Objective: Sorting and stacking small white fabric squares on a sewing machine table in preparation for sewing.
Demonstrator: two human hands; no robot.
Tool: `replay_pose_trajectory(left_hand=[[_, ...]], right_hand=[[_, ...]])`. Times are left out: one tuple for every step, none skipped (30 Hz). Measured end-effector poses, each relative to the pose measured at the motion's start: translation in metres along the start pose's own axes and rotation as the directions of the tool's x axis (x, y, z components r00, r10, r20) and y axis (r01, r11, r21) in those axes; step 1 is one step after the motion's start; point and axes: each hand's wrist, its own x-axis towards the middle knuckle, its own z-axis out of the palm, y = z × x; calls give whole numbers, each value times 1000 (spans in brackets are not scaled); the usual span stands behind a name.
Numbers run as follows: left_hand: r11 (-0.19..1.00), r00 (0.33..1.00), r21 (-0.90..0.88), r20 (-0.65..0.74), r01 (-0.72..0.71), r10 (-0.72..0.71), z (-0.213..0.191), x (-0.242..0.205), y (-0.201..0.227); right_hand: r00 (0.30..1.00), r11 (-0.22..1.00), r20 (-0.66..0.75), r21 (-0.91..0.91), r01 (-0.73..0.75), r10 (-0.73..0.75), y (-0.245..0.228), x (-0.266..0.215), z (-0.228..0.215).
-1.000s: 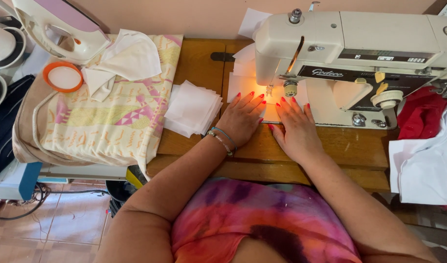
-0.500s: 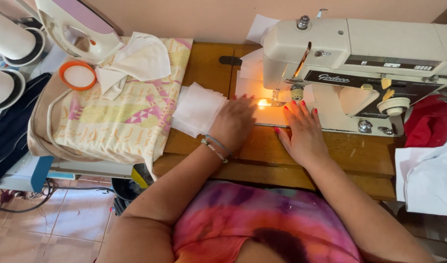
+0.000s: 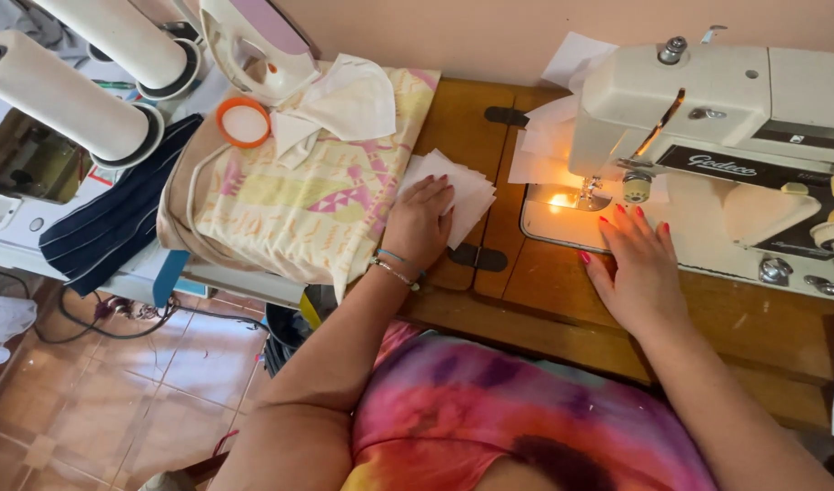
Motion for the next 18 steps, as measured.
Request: replay_pose_trajectory(left_hand=[[1000,1000,4,-1,-1,1,-14,5,9],[1000,999,-2,-34,1,-1,-28,11,19],[1000,998,-9,-70,2,-2,-41,17,28],[1000,997,-7,-74,0,-1,-39,18,46],[983,980,-75,-127,-166,156,-36,17,64],[934,934,-132,-190,-331,304,-34,16,82],[937,936,-132,-189,-323,296,-28,7,107],[903,923,-221,-208,-368,325,-23,-1,133],[855,903,-304,-233,-420,360,-17,-6,157],[855,902,-301,-234,-422,362,-21,-2,152],[826,901,-365,-227,-430,369,-24,3,148],[792,900,-428,-221,-435,375,-26,8,144],[791,899,-427,-223,-439,378,-19,15,123],[882,903,-232,-237,-410,358,-10,21,102],[934,907,-30,-250,-356,338,-3,25,81],[933,908,-33,-246,-358,340,1,19,64],[994,994,14,-28,-104,104,6,14,48],[983,972,116,172,140,-159,11,8,33]], right_hand=[[1000,1000,-2,2,2,-2,-2,-1,0],[997,992,-55,105,69,-63,-4,-2,1],[986,970,-114,199,140,-119,-4,-3,0],[986,970,-118,198,143,-122,-16,-5,-6],[997,892,-54,446,68,-49,-28,-10,-12],[1000,751,27,660,-22,5,-40,-14,-18],[999,752,34,659,-23,1,-22,-24,7],[995,735,69,671,-97,68,-4,-33,31],[986,713,95,682,-165,137,14,-40,55],[987,712,92,683,-161,136,22,-38,58],[978,707,67,680,-191,199,31,-37,61],[964,700,42,679,-220,262,41,-35,64],[964,701,38,679,-219,264,31,-31,51],[954,639,29,736,-222,298,21,-27,37],[941,569,29,790,-227,336,10,-27,26],[940,566,31,791,-231,340,12,-26,33],[934,475,51,850,-226,354,15,-25,40],[928,378,72,900,-218,365,18,-24,46]])
